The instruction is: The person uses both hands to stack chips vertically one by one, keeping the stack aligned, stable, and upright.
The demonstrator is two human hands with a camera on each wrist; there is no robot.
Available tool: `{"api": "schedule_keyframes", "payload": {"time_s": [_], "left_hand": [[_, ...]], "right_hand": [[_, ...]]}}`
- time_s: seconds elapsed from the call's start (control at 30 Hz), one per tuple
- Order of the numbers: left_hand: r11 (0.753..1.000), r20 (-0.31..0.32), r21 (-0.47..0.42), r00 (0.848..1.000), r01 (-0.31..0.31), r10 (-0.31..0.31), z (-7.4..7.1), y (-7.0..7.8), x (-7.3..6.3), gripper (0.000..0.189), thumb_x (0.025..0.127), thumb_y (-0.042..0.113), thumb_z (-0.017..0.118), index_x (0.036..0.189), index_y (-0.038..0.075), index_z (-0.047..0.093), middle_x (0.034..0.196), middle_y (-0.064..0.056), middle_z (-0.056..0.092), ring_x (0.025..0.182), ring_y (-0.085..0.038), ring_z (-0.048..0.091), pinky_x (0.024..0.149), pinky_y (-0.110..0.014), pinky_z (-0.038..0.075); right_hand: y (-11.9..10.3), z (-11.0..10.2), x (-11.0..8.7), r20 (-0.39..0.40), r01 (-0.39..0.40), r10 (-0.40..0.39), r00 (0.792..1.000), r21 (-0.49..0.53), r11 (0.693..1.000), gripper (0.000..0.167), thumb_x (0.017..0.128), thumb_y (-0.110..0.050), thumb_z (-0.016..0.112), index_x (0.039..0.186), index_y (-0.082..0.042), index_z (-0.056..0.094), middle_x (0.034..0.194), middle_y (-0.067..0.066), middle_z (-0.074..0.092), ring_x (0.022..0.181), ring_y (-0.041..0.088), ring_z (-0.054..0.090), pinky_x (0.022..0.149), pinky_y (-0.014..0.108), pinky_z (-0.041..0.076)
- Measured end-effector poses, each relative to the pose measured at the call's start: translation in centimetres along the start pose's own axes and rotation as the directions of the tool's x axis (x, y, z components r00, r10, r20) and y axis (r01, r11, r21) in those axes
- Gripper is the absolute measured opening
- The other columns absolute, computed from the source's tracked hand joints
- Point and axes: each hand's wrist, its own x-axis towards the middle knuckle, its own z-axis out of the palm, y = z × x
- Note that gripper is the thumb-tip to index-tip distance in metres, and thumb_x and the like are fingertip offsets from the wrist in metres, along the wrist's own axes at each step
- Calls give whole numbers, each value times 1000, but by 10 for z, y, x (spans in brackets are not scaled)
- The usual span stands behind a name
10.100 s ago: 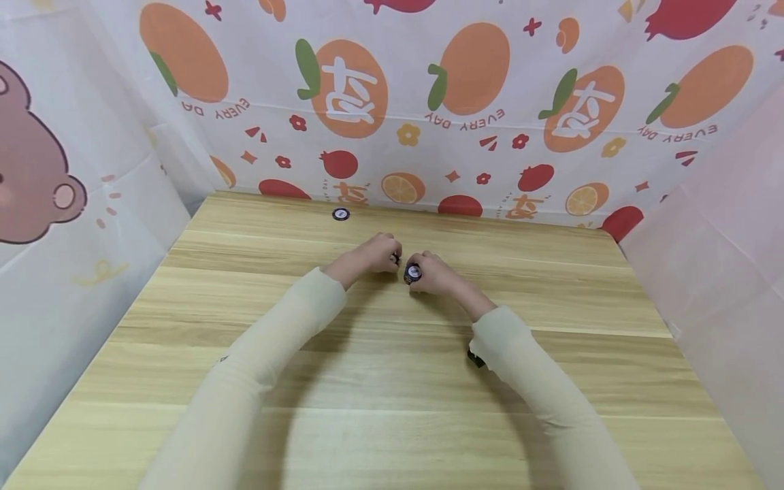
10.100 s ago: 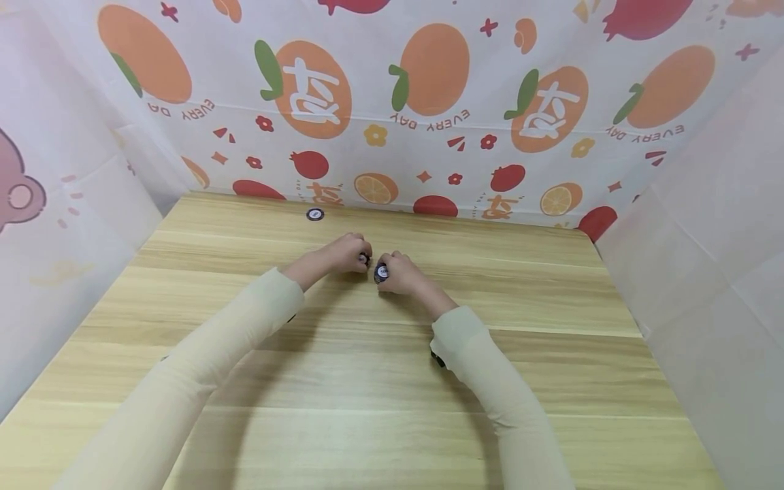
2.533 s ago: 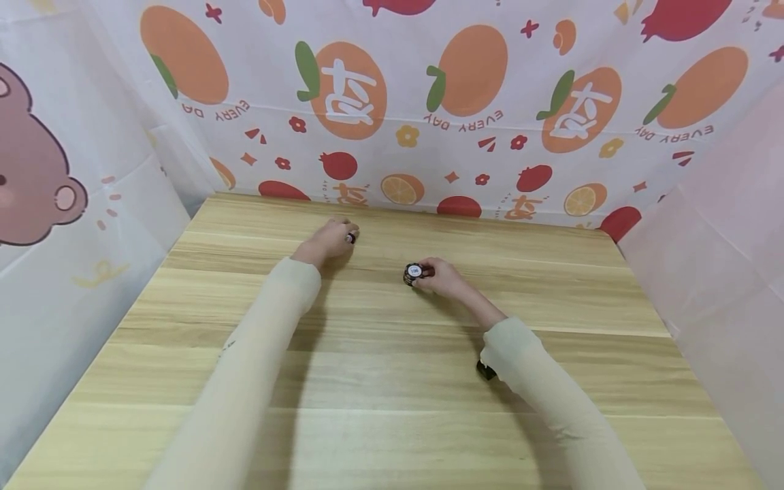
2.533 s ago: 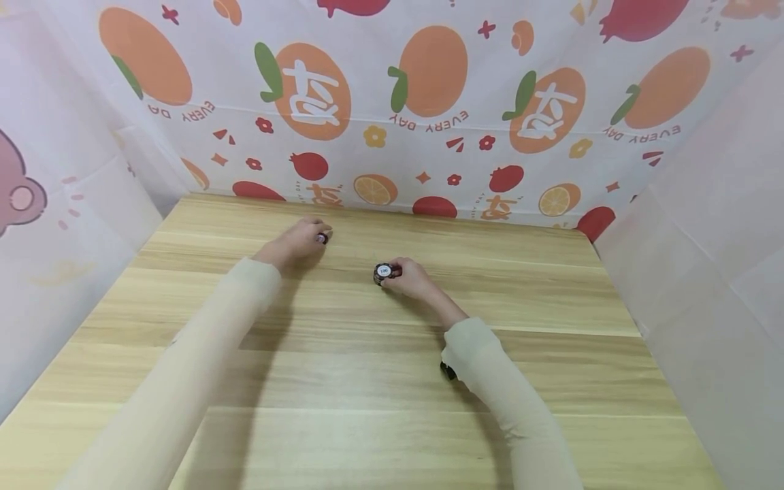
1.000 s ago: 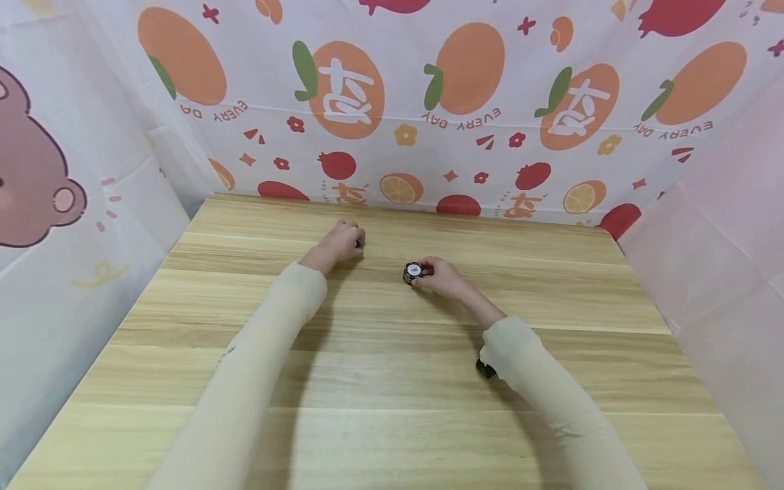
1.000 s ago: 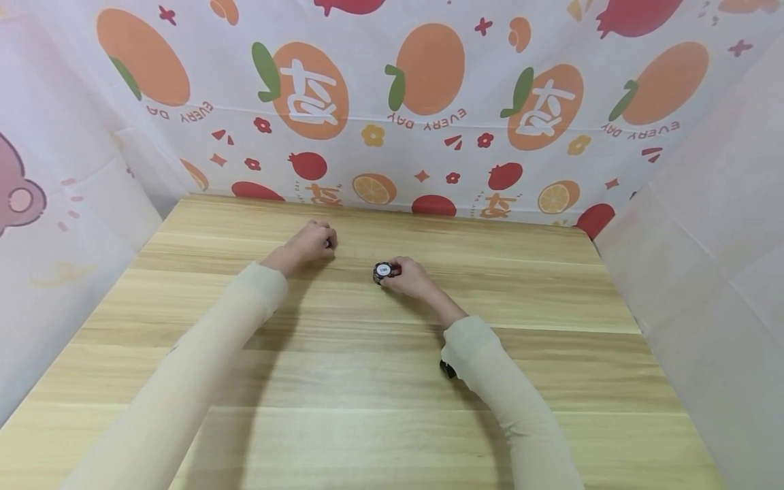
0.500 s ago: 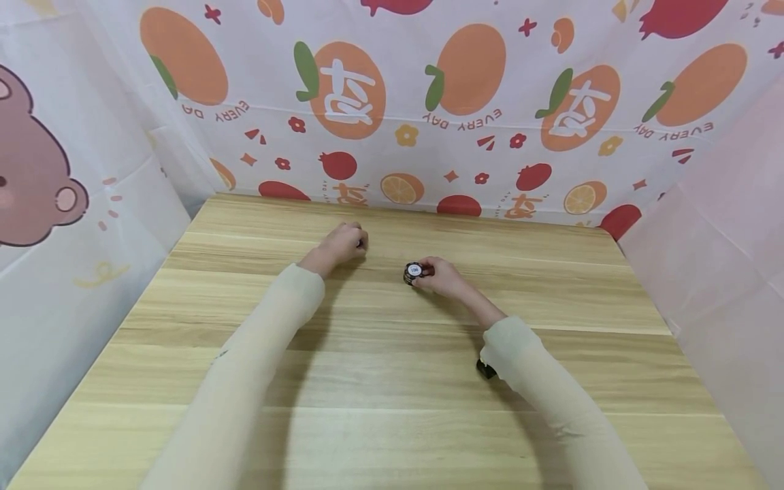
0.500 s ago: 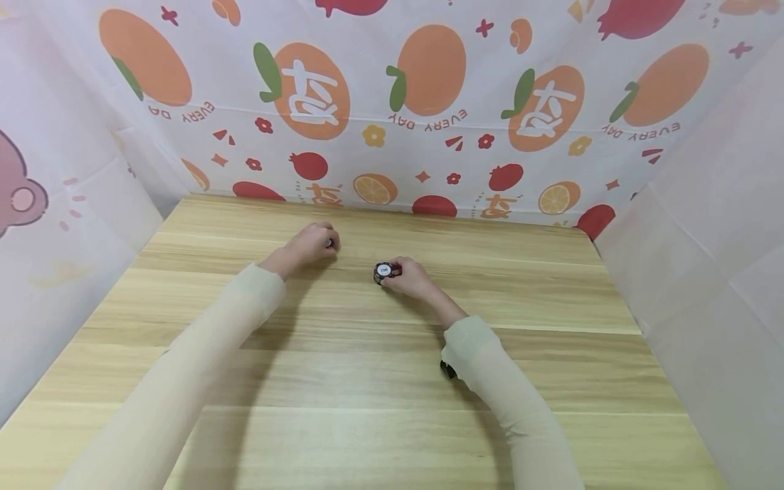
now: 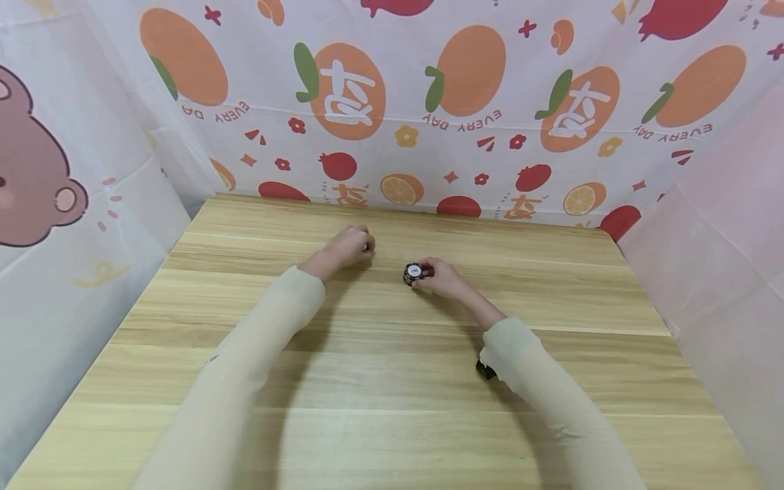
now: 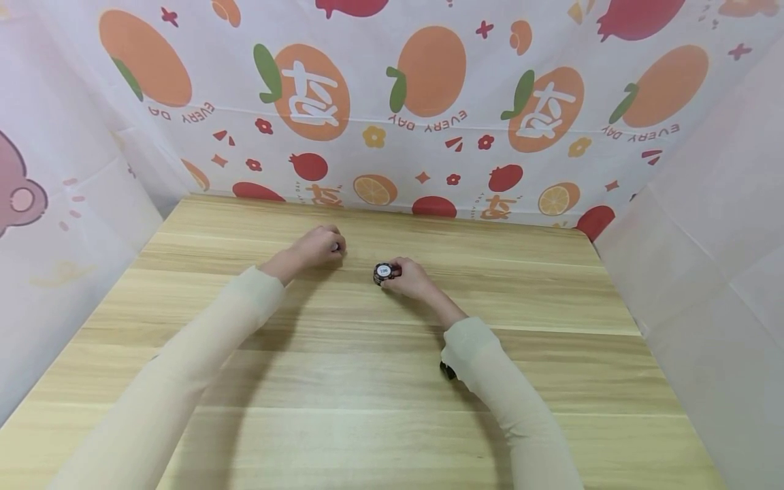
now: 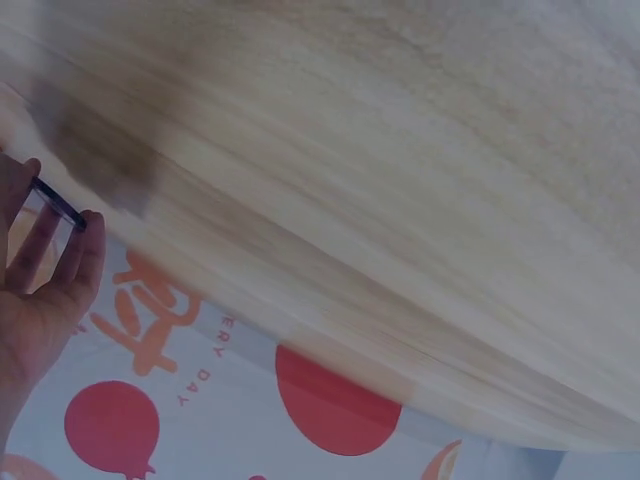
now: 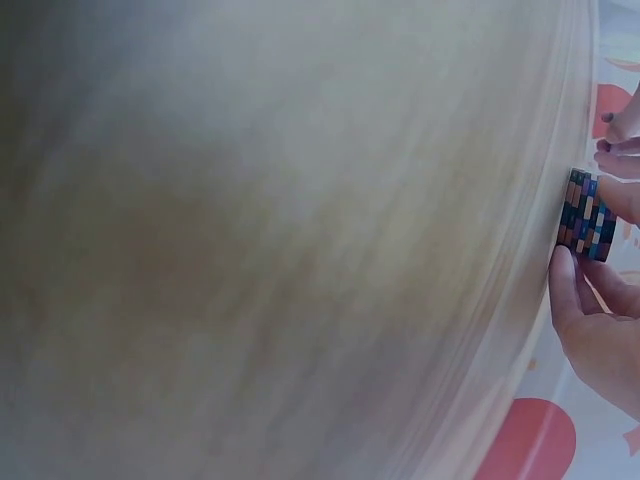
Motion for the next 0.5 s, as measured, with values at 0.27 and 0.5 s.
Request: {"api": "schedule_keyframes", "payload": {"time_s": [0.27, 0.5], "left_hand": [[999, 8, -20, 1000, -29, 30, -3, 13, 3, 9, 83, 10, 64, 87, 2, 67, 91, -12, 57, 82, -26, 55, 78, -37, 44], [998, 35, -49, 999, -36, 38, -4, 28, 9, 10, 83, 11, 65, 88, 3, 68, 94, -12, 57, 86, -26, 55, 81, -37, 44]], "right_hand": [[-3, -1, -2, 7, -5, 5, 1000, -43, 999, 46, 78, -7, 71, 118, 6, 52, 103, 16, 59, 96, 23, 55, 74, 27, 46], [-5, -1, 0, 11, -18, 18, 1000, -49, 999, 46, 78, -7, 71, 118, 5, 52, 104, 15, 59, 96, 22, 55, 78, 28, 45]]}}
